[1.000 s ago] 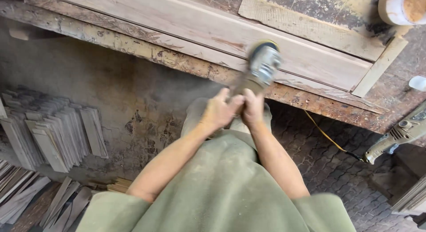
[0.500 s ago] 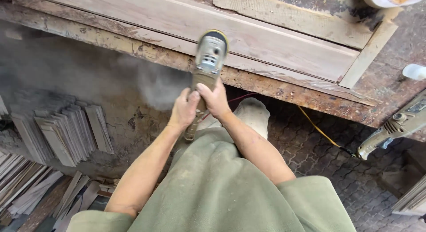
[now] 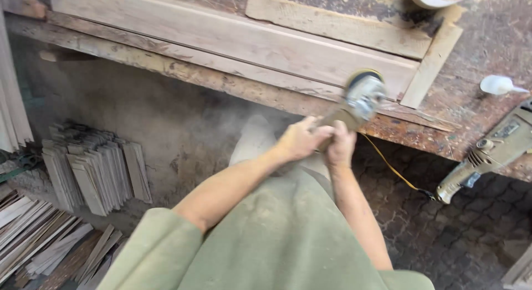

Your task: Sanding wooden planks using an angle grinder with a sanding disc and applying wood glue.

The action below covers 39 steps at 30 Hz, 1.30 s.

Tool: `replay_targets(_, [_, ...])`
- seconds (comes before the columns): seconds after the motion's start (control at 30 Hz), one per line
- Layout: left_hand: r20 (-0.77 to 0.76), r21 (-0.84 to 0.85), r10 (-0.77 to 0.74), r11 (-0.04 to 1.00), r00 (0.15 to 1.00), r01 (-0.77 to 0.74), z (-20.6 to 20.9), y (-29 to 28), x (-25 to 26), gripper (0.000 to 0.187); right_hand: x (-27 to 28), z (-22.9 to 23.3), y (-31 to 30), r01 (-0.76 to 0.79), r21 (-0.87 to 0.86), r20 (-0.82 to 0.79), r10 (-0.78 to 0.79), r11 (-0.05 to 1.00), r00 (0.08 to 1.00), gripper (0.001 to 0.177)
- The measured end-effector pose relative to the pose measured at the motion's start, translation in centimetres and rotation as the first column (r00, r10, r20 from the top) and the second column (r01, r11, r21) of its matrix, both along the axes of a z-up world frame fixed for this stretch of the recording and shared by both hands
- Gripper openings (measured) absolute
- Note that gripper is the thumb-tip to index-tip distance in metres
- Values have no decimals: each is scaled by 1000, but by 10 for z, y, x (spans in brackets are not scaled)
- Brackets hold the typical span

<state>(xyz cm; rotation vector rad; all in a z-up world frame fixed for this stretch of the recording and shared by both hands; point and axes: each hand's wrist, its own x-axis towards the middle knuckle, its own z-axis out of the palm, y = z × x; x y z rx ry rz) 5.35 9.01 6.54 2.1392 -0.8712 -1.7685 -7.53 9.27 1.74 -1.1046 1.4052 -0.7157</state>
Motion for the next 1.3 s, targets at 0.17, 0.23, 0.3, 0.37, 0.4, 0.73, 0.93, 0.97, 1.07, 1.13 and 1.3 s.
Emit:
replay_targets(0.17, [-88, 188, -181, 962, 979, 195, 19, -21, 0, 83, -19, -29, 16, 305, 241, 385, -379, 921, 842, 21])
replay_targets(0.23, [-83, 203, -216, 952, 973, 229, 21, -18, 26, 90, 17, -5, 5, 273, 341, 591, -431, 900, 682, 31])
replay_targets(0.3, [-81, 171, -186, 965, 979, 197, 27, -13, 58, 88, 72, 40, -10, 336, 292, 411, -434, 896, 801, 38])
replay_targets(0.37, [-67, 163, -160, 972, 985, 169, 29, -3, 100, 86, 102, 11, 3, 314, 277, 406, -407, 908, 818, 32])
replay_targets(0.4, [-49, 164, -123, 978, 991, 129, 30, 4, 126, 85, 122, -3, 9, 282, 271, 402, -374, 920, 836, 26])
replay_targets(0.73, [67, -5, 172, 985, 983, -172, 5, 96, 407, 74, 402, -45, 62, -174, 90, 230, 150, 981, 962, 24])
replay_targets(0.93, [173, -143, 390, 919, 905, -368, -10, 149, 551, 54, 575, -59, 85, -285, 176, 343, 212, 942, 915, 27])
replay_targets(0.97, [204, -135, 457, 889, 866, -438, -7, 155, 571, 54, 604, -59, 86, -320, 165, 506, 198, 933, 839, 30])
replay_targets(1.07, [261, -148, 579, 815, 773, -560, 37, 144, 606, 54, 669, -45, 83, -404, 115, 565, 275, 907, 778, 35])
replay_targets(1.13, [288, -171, 626, 778, 725, -604, 58, 134, 619, 56, 694, -39, 80, -453, 88, 471, 364, 887, 804, 37])
replay_targets(1.3, [8, 21, 664, 747, 748, -664, 11, 158, 633, 76, 678, 7, 65, -427, 112, 450, 337, 897, 827, 26])
